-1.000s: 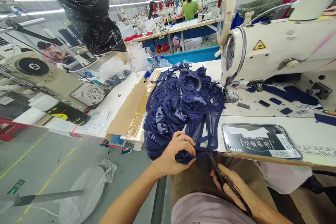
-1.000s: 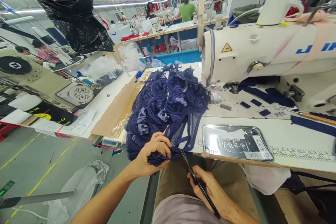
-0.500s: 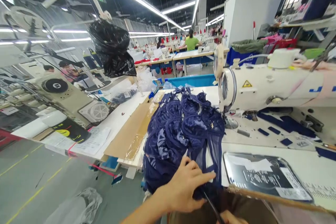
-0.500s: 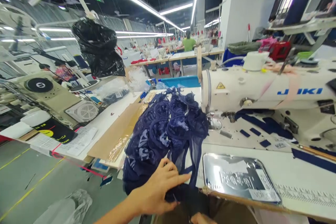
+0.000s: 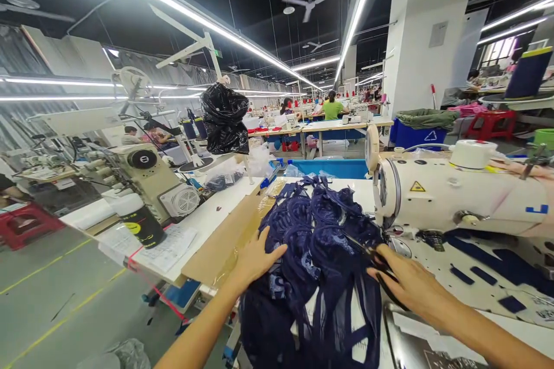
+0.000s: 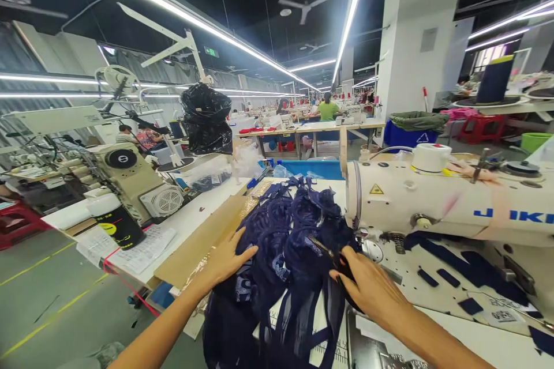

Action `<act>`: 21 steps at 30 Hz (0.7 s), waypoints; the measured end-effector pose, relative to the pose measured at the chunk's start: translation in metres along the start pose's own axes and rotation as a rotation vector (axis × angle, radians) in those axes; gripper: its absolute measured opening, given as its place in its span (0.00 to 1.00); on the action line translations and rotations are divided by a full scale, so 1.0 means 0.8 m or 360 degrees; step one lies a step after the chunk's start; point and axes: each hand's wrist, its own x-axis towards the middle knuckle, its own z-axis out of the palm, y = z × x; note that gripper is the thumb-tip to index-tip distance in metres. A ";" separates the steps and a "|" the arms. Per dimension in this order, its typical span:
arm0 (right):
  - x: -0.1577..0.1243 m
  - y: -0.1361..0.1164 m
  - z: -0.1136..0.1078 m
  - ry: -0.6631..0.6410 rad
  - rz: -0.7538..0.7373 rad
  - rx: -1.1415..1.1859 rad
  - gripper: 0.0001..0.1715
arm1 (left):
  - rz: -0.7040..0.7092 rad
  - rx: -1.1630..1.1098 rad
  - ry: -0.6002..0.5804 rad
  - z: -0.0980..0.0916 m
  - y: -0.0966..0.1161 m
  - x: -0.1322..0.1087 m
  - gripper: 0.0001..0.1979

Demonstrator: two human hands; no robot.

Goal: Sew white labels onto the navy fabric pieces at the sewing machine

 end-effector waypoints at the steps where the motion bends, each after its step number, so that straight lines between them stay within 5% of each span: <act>1: 0.020 0.000 0.006 0.0024 0.0006 -0.0087 0.08 | -0.0028 0.0054 -0.0071 0.001 0.007 0.009 0.41; 7: 0.090 -0.010 0.046 0.0067 0.0286 -0.0274 0.07 | 0.0080 0.0229 -0.0194 0.014 0.033 0.046 0.41; 15: 0.118 -0.098 0.116 0.0116 0.0289 0.0698 0.09 | 0.0402 0.0123 -0.0344 -0.015 0.051 0.144 0.34; 21: 0.126 -0.161 0.187 0.0132 0.0285 0.1847 0.31 | 0.0480 0.0146 -0.0381 -0.035 0.062 0.173 0.32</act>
